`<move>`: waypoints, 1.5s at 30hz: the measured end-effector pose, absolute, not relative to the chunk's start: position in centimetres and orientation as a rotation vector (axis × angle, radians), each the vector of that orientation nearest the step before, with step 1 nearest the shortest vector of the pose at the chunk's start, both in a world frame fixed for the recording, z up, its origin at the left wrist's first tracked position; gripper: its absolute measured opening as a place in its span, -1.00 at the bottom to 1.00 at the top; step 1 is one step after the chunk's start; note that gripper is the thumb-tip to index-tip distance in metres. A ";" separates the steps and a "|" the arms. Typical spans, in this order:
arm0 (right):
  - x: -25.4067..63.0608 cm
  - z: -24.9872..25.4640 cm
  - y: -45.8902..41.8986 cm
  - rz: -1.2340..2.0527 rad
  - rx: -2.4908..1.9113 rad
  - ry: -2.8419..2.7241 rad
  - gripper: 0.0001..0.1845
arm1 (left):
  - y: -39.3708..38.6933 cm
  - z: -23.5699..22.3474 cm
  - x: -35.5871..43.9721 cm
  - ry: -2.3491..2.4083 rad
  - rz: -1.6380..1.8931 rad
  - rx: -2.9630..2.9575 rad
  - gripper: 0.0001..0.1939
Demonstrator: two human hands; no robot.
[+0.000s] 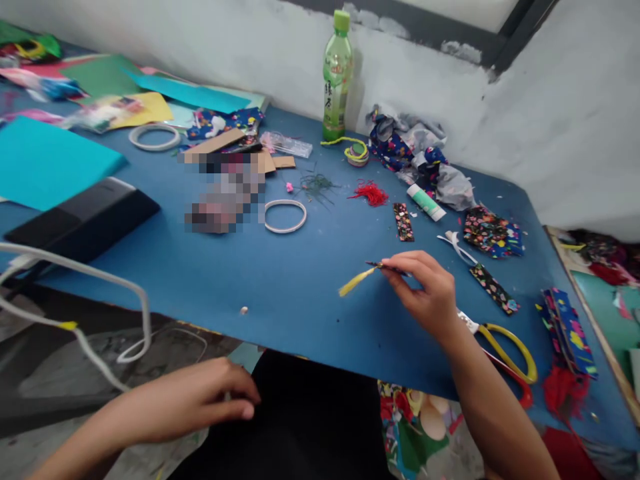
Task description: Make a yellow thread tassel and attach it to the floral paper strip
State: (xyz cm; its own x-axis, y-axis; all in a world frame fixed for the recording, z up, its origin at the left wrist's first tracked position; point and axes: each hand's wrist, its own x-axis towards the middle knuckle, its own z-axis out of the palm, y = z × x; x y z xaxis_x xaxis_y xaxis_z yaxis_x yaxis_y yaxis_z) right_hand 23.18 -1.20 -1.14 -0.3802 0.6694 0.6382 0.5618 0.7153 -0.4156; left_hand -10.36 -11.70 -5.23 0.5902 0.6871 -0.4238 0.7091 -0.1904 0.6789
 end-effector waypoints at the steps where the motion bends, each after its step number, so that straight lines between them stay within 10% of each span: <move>1: 23.1 -1.0 -1.4 0.205 -0.915 -2.087 -0.82 | -11.1 -3.6 -9.4 1.002 -0.002 1.913 -0.82; 8: 22.7 -0.5 -2.3 0.155 -0.798 -2.134 -0.77 | -3.3 1.5 0.3 1.210 0.860 2.286 -0.52; 14: 22.7 -0.5 -2.3 0.188 -0.864 -2.078 -0.77 | 0.0 0.5 3.1 1.024 0.849 2.505 -0.88; 45: 23.3 0.2 -2.3 0.354 -1.053 -2.426 -0.82 | 1.0 0.7 1.7 0.883 0.553 1.582 -0.82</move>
State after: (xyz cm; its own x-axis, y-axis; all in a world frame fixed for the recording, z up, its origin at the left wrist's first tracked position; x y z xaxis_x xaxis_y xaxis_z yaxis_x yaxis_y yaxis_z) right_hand 23.25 -2.32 0.18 -0.5956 0.7386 0.3158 0.6175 0.6725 -0.4080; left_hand 1.68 1.00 0.72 0.6017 0.7896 -0.1206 0.2364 -0.0317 0.9711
